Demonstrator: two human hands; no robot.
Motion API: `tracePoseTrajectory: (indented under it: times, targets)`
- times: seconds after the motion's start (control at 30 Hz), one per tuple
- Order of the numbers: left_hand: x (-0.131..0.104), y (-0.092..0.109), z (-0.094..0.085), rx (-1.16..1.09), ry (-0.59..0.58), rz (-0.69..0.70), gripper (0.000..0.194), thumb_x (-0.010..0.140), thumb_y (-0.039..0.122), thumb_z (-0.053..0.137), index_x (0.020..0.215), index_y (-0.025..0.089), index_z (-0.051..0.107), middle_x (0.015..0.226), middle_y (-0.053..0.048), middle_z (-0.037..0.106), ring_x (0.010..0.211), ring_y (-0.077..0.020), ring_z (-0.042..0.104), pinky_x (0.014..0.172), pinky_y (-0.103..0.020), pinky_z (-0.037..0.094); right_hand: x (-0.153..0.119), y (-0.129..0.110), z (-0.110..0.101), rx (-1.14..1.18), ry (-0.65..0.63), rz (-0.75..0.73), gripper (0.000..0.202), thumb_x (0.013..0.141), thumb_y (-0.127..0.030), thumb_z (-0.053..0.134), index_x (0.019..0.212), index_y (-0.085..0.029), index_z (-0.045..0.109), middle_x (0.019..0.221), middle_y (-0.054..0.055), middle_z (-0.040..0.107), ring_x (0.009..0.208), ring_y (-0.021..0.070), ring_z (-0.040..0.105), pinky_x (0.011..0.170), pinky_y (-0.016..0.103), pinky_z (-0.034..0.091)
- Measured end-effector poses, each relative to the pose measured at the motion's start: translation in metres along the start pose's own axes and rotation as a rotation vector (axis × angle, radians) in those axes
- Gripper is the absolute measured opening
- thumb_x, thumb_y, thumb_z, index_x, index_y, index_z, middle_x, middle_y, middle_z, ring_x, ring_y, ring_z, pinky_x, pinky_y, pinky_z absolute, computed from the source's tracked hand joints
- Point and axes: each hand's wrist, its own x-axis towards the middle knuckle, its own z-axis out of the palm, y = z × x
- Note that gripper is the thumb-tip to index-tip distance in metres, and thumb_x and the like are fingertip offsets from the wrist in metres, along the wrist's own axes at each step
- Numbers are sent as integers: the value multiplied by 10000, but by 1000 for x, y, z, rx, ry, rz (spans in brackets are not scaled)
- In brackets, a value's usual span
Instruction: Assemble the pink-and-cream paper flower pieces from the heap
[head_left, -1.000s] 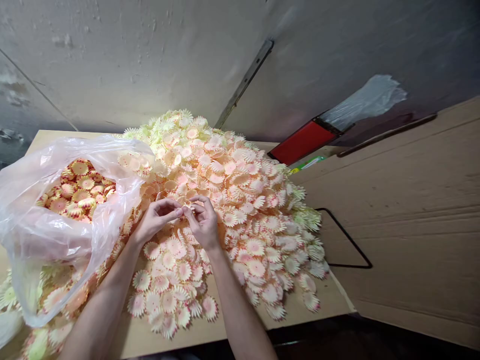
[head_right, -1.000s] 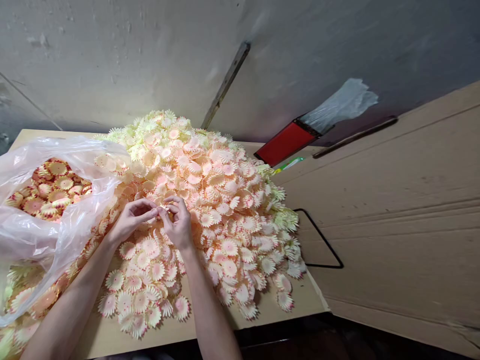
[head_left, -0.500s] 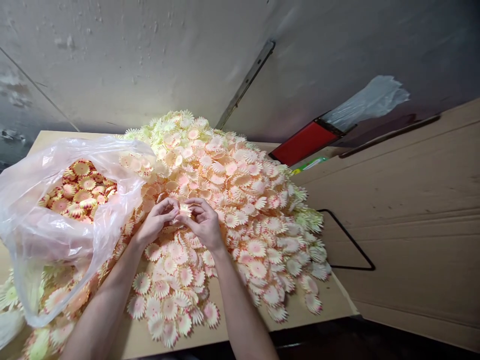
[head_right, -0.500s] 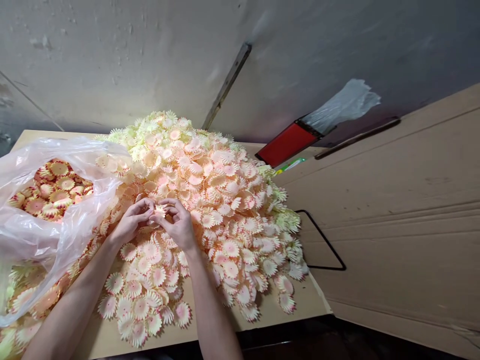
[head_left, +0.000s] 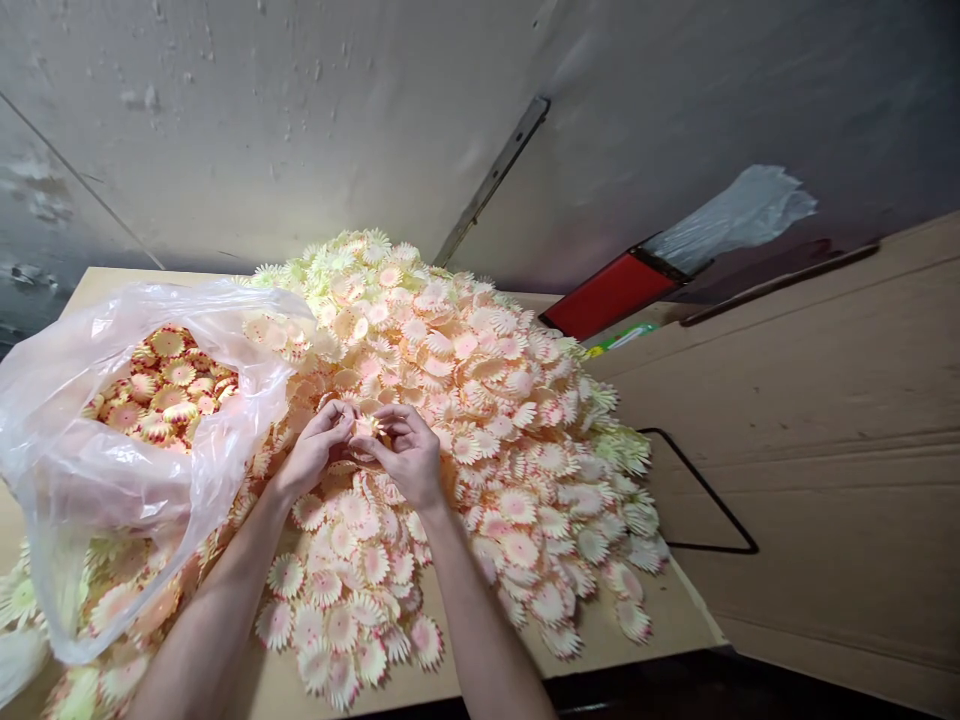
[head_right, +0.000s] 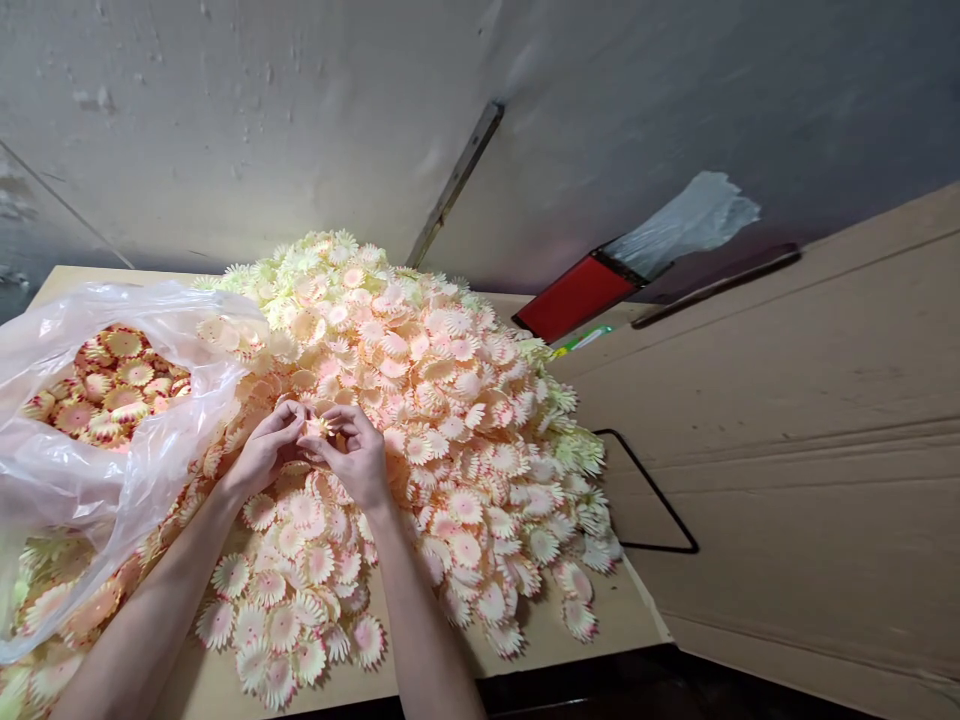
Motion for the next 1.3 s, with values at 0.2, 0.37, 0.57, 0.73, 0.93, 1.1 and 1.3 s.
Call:
tracePoseTrajectory:
  times: [0.2, 0.37, 0.57, 0.73, 0.93, 1.1, 1.3]
  targets:
    - [0, -2, -2, -2, -14, 69, 363, 786, 455, 759, 873, 206, 509, 971, 11, 512, 693, -81, 550, 583, -204, 549, 0, 3, 0, 72, 47, 3, 391, 637, -308, 889, 929, -211, 647, 775, -6, 663, 665, 123, 623, 590, 220, 537]
    - [-2, -3, 2, -13, -45, 95, 397, 808, 504, 733, 915, 228, 469, 1023, 15, 508, 697, -72, 598, 527, -169, 544, 4, 1, 2, 347, 85, 100, 405, 686, -378, 854, 951, -225, 588, 621, -71, 595, 493, 89, 504, 484, 229, 494]
    - [-1, 3, -3, -151, -31, 164, 445, 767, 470, 783, 924, 259, 425, 1013, 26, 538, 805, -116, 650, 617, -214, 578, 14, 2, -8, 373, 349, 53, 391, 637, -355, 865, 902, -199, 623, 750, -22, 663, 648, 99, 590, 626, 227, 506]
    - [-1, 10, -4, -134, -15, 99, 325, 789, 337, 746, 976, 258, 492, 1018, 13, 562, 874, -142, 645, 714, -293, 607, 15, 4, -14, 274, 272, 26, 278, 688, -345, 807, 880, -195, 674, 845, 34, 704, 708, 136, 620, 682, 280, 531]
    - [-1, 5, -2, 71, -22, 137, 234, 795, 315, 758, 924, 177, 619, 1014, -32, 561, 925, -154, 573, 750, -299, 619, 8, 7, -10, 155, 126, 58, 291, 701, -410, 814, 841, -192, 682, 773, 27, 702, 699, 157, 647, 680, 291, 545]
    - [-2, 3, -1, 124, -26, 115, 330, 773, 351, 795, 1017, 188, 642, 1026, -50, 605, 939, -185, 607, 757, -345, 630, 4, 0, -6, 96, 21, 36, 336, 781, -384, 769, 1034, -212, 630, 768, -5, 679, 640, 135, 619, 604, 252, 513]
    - [-1, 3, 1, 147, -26, 125, 355, 751, 370, 818, 992, 171, 650, 960, -46, 637, 855, -163, 633, 723, -286, 601, -1, -2, 0, 40, -48, 3, 314, 856, -412, 673, 1077, -272, 499, 779, -19, 654, 649, 151, 627, 564, 242, 508]
